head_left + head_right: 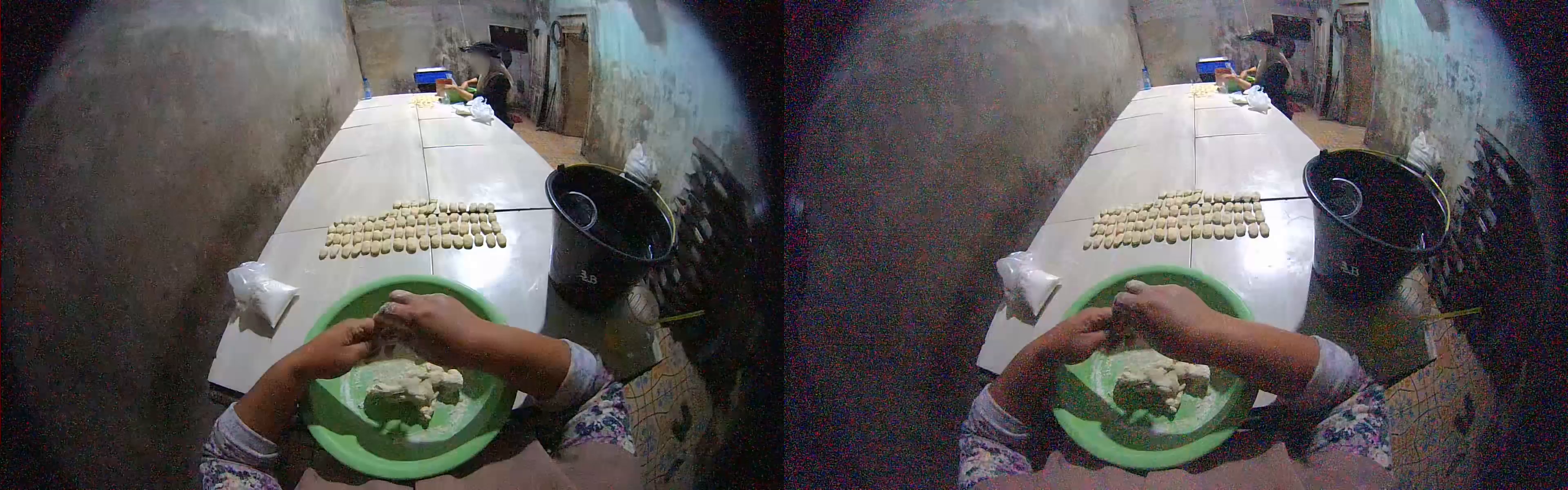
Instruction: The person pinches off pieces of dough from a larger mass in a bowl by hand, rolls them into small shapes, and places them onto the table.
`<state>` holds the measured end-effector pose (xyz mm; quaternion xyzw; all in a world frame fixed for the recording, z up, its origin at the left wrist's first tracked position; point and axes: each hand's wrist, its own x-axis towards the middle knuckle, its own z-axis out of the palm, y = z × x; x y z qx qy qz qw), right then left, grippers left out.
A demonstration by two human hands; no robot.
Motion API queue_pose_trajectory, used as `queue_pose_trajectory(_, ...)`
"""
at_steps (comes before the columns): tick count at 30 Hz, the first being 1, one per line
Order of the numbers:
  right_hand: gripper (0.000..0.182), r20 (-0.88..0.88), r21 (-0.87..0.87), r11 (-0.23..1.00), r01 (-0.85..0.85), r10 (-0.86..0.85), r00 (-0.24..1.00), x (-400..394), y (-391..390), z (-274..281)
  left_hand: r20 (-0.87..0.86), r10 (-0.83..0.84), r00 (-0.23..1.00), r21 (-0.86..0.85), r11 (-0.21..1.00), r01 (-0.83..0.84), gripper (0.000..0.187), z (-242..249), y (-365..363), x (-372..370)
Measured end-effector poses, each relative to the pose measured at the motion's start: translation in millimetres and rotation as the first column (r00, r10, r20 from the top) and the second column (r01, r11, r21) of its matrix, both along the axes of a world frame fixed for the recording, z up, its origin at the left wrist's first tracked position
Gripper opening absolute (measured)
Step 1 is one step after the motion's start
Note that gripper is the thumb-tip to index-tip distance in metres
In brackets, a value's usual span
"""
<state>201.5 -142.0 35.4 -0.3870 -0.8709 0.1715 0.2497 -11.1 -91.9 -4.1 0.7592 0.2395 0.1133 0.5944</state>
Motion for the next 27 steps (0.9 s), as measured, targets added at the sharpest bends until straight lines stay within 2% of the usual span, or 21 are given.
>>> queue_pose_trajectory(2,0.015,0.001,0.050,0.999,-0.001,0.001,1.000,-0.6,0.1,-3.8,0.060,0.084,0.995,-0.039,0.996,-0.082,0.030,-2.0,0.7,-1.1)
queue_pose_trajectory(4,0.014,0.001,0.099,0.995,0.000,0.000,1.000,-0.2,0.3,-3.4,0.025,0.098,0.995,-0.060,0.994,-0.096,0.028,3.6,1.5,-2.0)
queue_pose_trajectory(5,0.015,0.061,0.110,0.994,-0.017,0.010,0.998,1.0,0.8,-0.4,-0.010,0.111,0.994,-0.081,0.990,-0.112,0.026,5.9,1.9,-2.8)
queue_pose_trajectory(6,0.017,0.120,0.119,0.992,-0.035,0.021,0.993,1.8,0.9,1.2,0.035,0.072,0.997,-0.149,0.987,-0.066,0.022,5.6,4.0,-3.0)
queue_pose_trajectory(7,0.017,0.120,0.119,0.992,-0.038,0.023,0.992,2.3,1.8,-2.8,0.035,0.074,0.997,-0.150,0.986,-0.068,0.022,5.8,2.9,-2.9)
queue_pose_trajectory(9,0.016,0.124,0.266,0.963,-0.052,0.020,0.992,2.7,4.3,-11.9,-0.073,0.070,0.995,-0.081,0.994,-0.076,0.019,10.7,-0.9,0.5)
queue_pose_trajectory(10,0.016,0.125,0.268,0.962,-0.052,0.019,0.992,3.3,4.3,-11.4,-0.130,0.049,0.990,0.008,0.999,-0.048,0.020,6.8,3.9,-2.8)
queue_pose_trajectory(11,0.016,0.167,0.251,0.966,-0.055,0.012,0.986,3.4,4.2,-8.9,-0.129,0.050,0.990,0.011,0.999,-0.049,0.020,7.4,2.5,-1.1)
queue_pose_trajectory(13,0.016,0.207,0.233,0.971,-0.060,0.011,0.978,2.7,4.2,-6.2,-0.021,0.096,0.995,0.079,0.992,-0.094,0.022,10.8,-3.5,3.6)
queue_pose_trajectory(17,0.013,0.214,0.183,0.978,-0.097,0.057,0.975,3.4,5.3,-4.4,-0.020,0.100,0.995,0.064,0.993,-0.099,0.026,1.2,0.6,3.2)
queue_pose_trajectory(18,0.012,0.240,0.162,0.982,-0.100,0.059,0.969,3.2,6.0,-5.1,-0.027,0.114,0.993,0.149,0.983,-0.109,0.026,1.0,3.6,1.6)
queue_pose_trajectory(19,0.012,0.239,0.164,0.981,-0.101,0.060,0.969,3.8,7.7,-8.2,-0.028,0.116,0.993,0.152,0.982,-0.111,0.026,-3.6,7.3,0.1)
queue_pose_trajectory(21,0.012,0.147,0.309,0.946,-0.096,0.052,0.988,4.3,10.1,-12.2,-0.049,0.098,0.994,0.103,0.990,-0.092,0.028,-5.9,9.8,1.8)
queue_pose_trajectory(22,0.012,0.147,0.309,0.946,-0.095,0.051,0.988,4.1,10.0,-9.9,-0.034,0.082,0.996,0.202,0.977,-0.074,0.032,3.7,2.1,2.6)
queue_pose_trajectory(24,0.023,0.305,0.196,0.977,-0.079,0.015,0.952,2.6,9.2,-2.9,-0.034,0.095,0.995,0.220,0.972,-0.085,0.034,5.7,-1.7,2.0)
queue_pose_trajectory(25,0.023,0.306,0.196,0.978,-0.078,0.014,0.952,3.7,8.4,-3.5,-0.033,0.108,0.994,0.240,0.966,-0.097,0.036,6.1,-1.9,1.5)
queue_pose_trajectory(27,0.026,0.242,0.317,0.941,-0.120,0.042,0.969,5.8,6.9,-5.2,-0.043,0.109,0.993,0.239,0.966,-0.096,0.035,4.0,1.3,1.8)
